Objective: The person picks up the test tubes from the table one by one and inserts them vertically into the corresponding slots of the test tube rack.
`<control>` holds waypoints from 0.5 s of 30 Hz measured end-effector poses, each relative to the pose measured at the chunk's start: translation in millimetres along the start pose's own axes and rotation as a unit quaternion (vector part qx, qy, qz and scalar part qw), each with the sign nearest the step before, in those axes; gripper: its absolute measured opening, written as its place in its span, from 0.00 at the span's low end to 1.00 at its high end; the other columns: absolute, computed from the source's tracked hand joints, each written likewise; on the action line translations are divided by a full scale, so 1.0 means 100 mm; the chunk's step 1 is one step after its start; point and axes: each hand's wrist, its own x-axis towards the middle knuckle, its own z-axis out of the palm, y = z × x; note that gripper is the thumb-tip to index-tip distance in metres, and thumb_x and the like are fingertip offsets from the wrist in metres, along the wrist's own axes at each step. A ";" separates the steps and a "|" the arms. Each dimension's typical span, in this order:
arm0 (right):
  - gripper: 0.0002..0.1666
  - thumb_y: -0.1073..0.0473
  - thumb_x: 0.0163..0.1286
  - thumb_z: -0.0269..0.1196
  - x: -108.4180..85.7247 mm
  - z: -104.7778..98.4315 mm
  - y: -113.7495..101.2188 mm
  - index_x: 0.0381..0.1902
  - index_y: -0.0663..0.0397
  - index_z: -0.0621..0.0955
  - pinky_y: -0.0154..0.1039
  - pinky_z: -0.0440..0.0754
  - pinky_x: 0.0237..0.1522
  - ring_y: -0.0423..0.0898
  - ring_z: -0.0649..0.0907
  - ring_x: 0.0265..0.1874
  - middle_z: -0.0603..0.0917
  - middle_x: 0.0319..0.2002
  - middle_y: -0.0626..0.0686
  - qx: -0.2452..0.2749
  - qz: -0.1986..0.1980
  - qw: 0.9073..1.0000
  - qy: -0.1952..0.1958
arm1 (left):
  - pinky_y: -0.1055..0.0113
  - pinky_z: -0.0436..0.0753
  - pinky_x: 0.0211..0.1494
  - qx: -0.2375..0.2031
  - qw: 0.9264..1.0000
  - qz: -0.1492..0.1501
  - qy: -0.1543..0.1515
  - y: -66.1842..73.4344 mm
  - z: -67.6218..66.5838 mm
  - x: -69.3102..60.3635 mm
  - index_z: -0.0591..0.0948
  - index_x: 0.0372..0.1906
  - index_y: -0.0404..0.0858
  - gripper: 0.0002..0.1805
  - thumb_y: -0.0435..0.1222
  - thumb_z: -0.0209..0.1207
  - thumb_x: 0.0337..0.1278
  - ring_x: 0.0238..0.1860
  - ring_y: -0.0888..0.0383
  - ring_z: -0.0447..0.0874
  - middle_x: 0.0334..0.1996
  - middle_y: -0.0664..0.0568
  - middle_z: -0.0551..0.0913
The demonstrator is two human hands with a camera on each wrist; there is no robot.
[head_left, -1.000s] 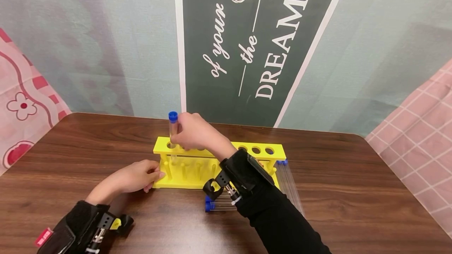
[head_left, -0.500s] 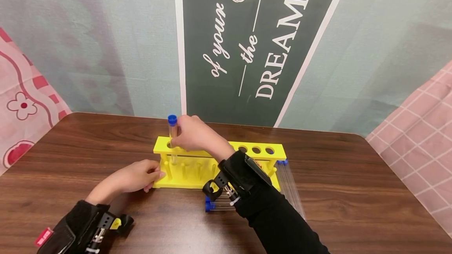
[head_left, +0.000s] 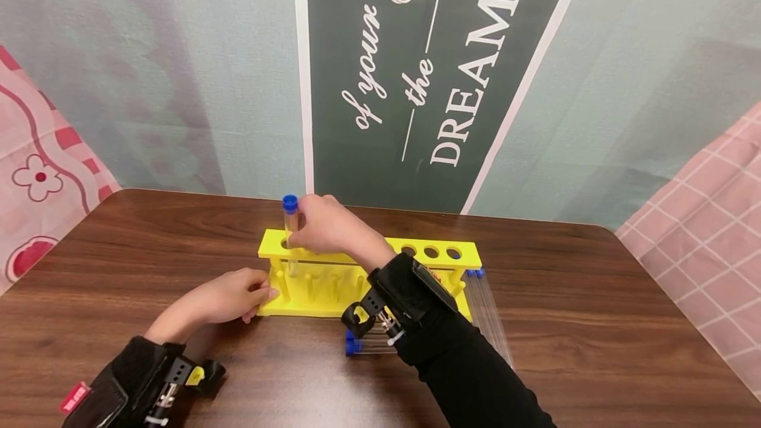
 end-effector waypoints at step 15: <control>0.15 0.54 0.59 0.65 -0.04 -0.03 -0.02 0.36 0.57 0.74 0.30 0.75 0.25 0.42 0.78 0.23 0.78 0.29 0.50 -0.039 0.007 0.999 -0.002 | 0.67 0.64 0.23 0.005 1.000 0.007 0.004 0.00 0.01 -0.01 0.70 0.24 0.36 0.12 0.36 0.51 0.64 0.16 0.58 0.64 0.13 0.53 0.68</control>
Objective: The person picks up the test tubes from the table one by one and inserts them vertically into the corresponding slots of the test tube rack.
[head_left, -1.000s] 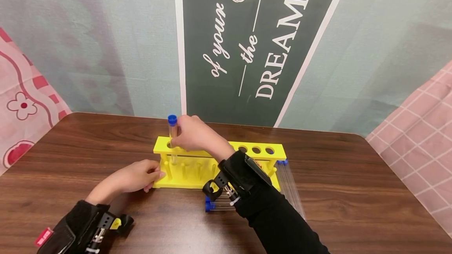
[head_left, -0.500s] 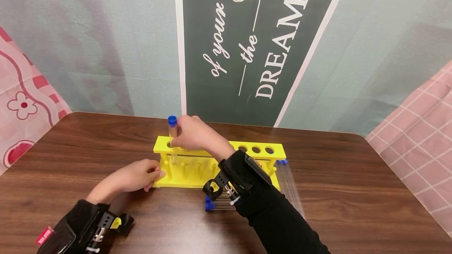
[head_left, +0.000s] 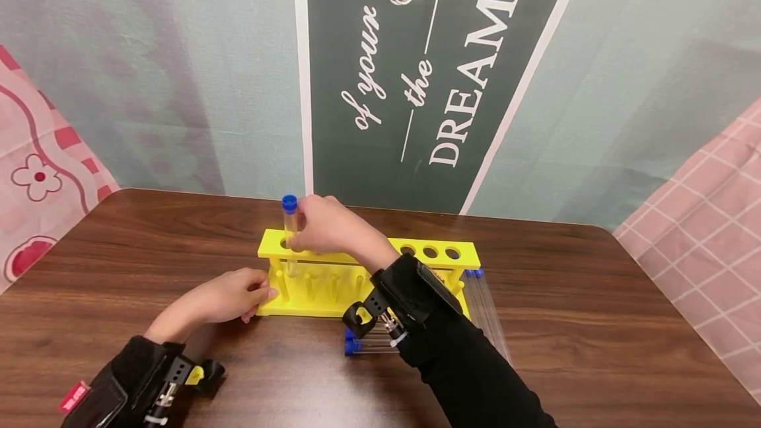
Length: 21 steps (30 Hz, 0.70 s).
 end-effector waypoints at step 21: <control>0.07 0.59 0.59 0.64 -0.23 -0.06 0.17 0.33 0.55 0.78 0.33 0.72 0.28 0.44 0.75 0.26 0.78 0.28 0.49 -0.005 -0.031 1.000 0.005 | 0.67 0.65 0.23 -0.011 1.000 -0.009 -0.001 -0.02 0.00 0.02 0.70 0.24 0.36 0.12 0.36 0.52 0.63 0.16 0.58 0.65 0.14 0.52 0.68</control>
